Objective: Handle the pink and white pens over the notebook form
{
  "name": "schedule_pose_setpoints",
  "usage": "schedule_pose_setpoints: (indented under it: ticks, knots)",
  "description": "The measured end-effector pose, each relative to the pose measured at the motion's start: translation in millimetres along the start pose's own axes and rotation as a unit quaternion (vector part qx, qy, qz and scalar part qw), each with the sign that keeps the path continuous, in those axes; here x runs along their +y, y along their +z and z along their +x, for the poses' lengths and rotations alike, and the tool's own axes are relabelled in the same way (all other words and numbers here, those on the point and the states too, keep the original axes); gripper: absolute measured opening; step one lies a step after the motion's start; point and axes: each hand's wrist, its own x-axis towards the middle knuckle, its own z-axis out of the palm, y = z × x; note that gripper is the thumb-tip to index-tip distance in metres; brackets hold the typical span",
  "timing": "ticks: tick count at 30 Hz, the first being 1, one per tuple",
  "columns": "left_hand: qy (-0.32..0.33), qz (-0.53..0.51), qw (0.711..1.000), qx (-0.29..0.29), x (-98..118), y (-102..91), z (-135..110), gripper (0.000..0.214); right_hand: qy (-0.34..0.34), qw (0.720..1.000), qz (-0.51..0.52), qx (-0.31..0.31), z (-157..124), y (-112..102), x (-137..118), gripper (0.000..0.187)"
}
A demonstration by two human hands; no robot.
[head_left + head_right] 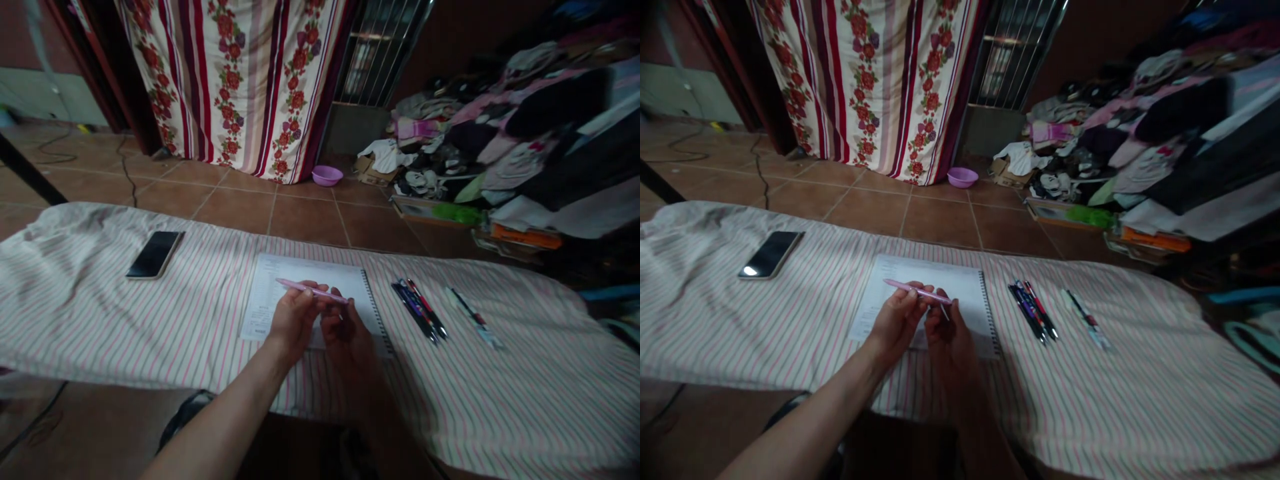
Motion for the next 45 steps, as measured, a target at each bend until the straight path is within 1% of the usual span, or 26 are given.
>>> schedule_pose_setpoints:
  ticks: [2,7,11,15,19,22,24,27,30,32,37,45]
  knots:
    - [0.007,0.021,1.0,-0.003,-2,1.2,-1,0.022,-0.003,1.0,0.007,0.002,0,-1,0,0.01]
    - [0.019,0.044,0.999,0.012,-2,2.5,-4,0.022,-0.004,1.0,-0.002,0.0,-1,2,6,0.01]
    - [0.028,0.072,0.997,-0.018,-1,1.7,-6,0.023,-0.001,1.0,-0.008,-0.005,-1,2,10,0.005]
    - [0.04,0.083,0.996,-0.019,-1,0.8,-6,0.022,0.006,1.0,0.002,0.003,1,-4,10,0.004]
    - [0.032,0.085,0.996,-0.012,-1,-0.5,-6,0.022,0.008,1.0,0.004,-0.008,2,-8,9,0.007]
    - [0.013,0.073,0.997,-0.032,-2,-1.4,-7,0.027,0.007,1.0,0.014,-0.013,1,-5,9,0.008]
    - [0.006,0.064,0.997,-0.037,-2,-1.6,-7,0.027,0.01,1.0,0.024,-0.003,1,-2,9,0.009]
    - [0.008,0.061,0.998,-0.017,-2,-1.5,-8,0.026,0.015,0.999,0.035,0.023,-1,1,9,0.006]
    - [0.013,0.056,0.998,-0.003,-1,-1.4,-7,0.026,0.008,0.998,0.038,0.043,-2,4,9,0.011]
    - [0.019,0.057,0.998,0.002,-1,-1.4,-6,0.025,0.005,0.999,0.035,0.039,-3,4,9,0.012]
    - [0.017,0.066,0.998,0.015,-1,-1.7,-6,0.027,0.004,1.0,0.015,0.016,-2,1,8,0.005]
    - [0.025,0.057,0.998,0.016,-1,-3.5,-6,0.025,0.016,1.0,-0.01,0.021,-5,0,6,0.011]
